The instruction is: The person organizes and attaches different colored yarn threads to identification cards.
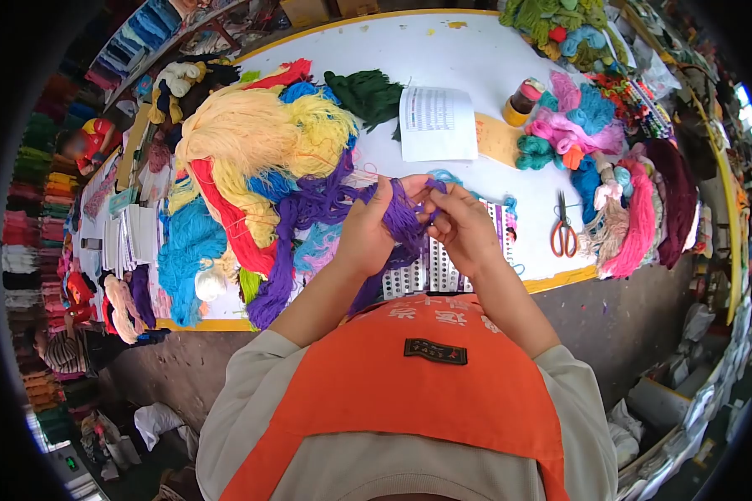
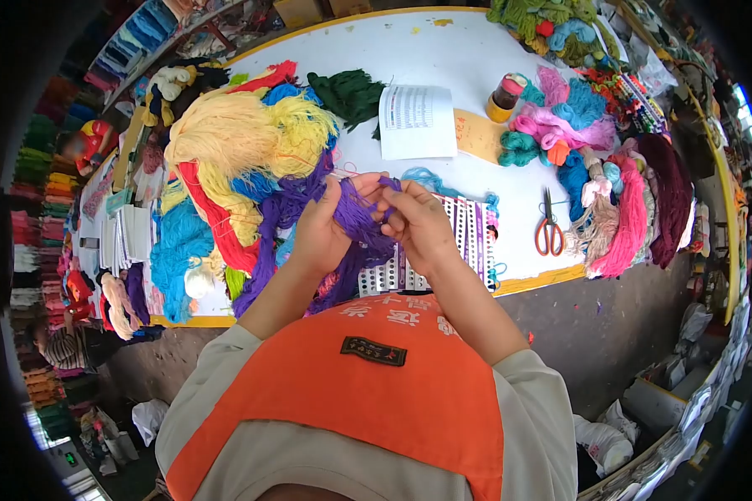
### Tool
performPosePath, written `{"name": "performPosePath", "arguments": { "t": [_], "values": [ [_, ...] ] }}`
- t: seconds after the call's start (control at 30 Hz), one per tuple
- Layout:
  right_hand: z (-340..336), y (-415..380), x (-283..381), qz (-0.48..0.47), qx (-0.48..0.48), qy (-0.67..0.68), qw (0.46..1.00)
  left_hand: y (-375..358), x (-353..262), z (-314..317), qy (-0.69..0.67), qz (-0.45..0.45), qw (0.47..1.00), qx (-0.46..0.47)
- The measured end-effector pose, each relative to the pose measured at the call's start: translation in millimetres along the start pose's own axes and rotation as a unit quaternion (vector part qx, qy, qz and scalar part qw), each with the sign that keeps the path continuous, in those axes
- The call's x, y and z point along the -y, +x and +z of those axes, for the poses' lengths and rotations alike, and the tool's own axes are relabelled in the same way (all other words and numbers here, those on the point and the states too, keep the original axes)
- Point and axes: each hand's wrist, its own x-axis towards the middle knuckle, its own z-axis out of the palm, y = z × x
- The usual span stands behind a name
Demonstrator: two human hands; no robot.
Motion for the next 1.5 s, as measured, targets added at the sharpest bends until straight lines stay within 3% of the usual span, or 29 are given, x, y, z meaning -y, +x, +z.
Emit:
{"name": "performPosePath", "arguments": {
  "t": [0.07,0.1,0.17,0.3,0.37,0.57,0.6,0.67,0.8,0.87,0.9,0.97,1.1,1.3,1.37,1.5],
  "values": [
    [8,-2,-1,0.004,-0.038,-0.142,0.989,1,1,-2,0.023,-0.010,0.998,0.050],
    [7,-1,-3,0.004,-0.038,-0.142,0.989,1,2,-2,0.023,-0.010,0.998,0.050],
    [5,0,-7,-0.045,0.001,-0.249,0.967,-1,5,-2,0.120,0.024,0.992,0.043],
    [6,-1,-6,-0.042,-0.014,-0.229,0.972,1,5,2,0.138,0.031,0.989,0.038],
    [3,-1,-8,-0.029,-0.029,-0.177,0.983,1,5,3,0.085,0.020,0.996,0.017],
    [2,-1,-3,0.002,0.001,-0.059,0.998,3,16,-15,0.131,0.045,0.990,-0.025],
    [1,-1,-2,0.002,0.001,-0.059,0.998,4,13,-15,0.131,0.045,0.990,-0.025],
    [-2,-2,-1,-0.008,-0.002,-0.060,0.998,4,7,-11,0.032,0.021,0.997,0.063],
    [1,-4,-1,-0.009,-0.008,-0.118,0.993,1,5,2,0.037,0.010,0.999,0.035],
    [15,-10,2,-0.022,-0.028,-0.255,0.966,0,6,1,0.086,0.015,0.993,0.081],
    [11,-9,-1,-0.023,-0.028,-0.254,0.966,0,6,0,0.086,0.014,0.993,0.082],
    [0,-5,-6,-0.055,0.017,-0.293,0.954,0,7,0,0.107,0.009,0.991,0.075],
    [1,-6,-5,-0.048,0.005,-0.244,0.969,2,5,-6,0.061,-0.007,0.993,0.096],
    [5,-8,-2,-0.022,-0.008,-0.191,0.981,0,8,-4,0.017,0.018,0.999,0.042],
    [5,-10,1,-0.007,-0.002,-0.164,0.986,1,12,-6,0.090,0.039,0.995,0.002],
    [7,-11,3,-0.008,0.007,-0.157,0.988,3,14,-8,0.129,0.057,0.990,0.025]
  ]
}}
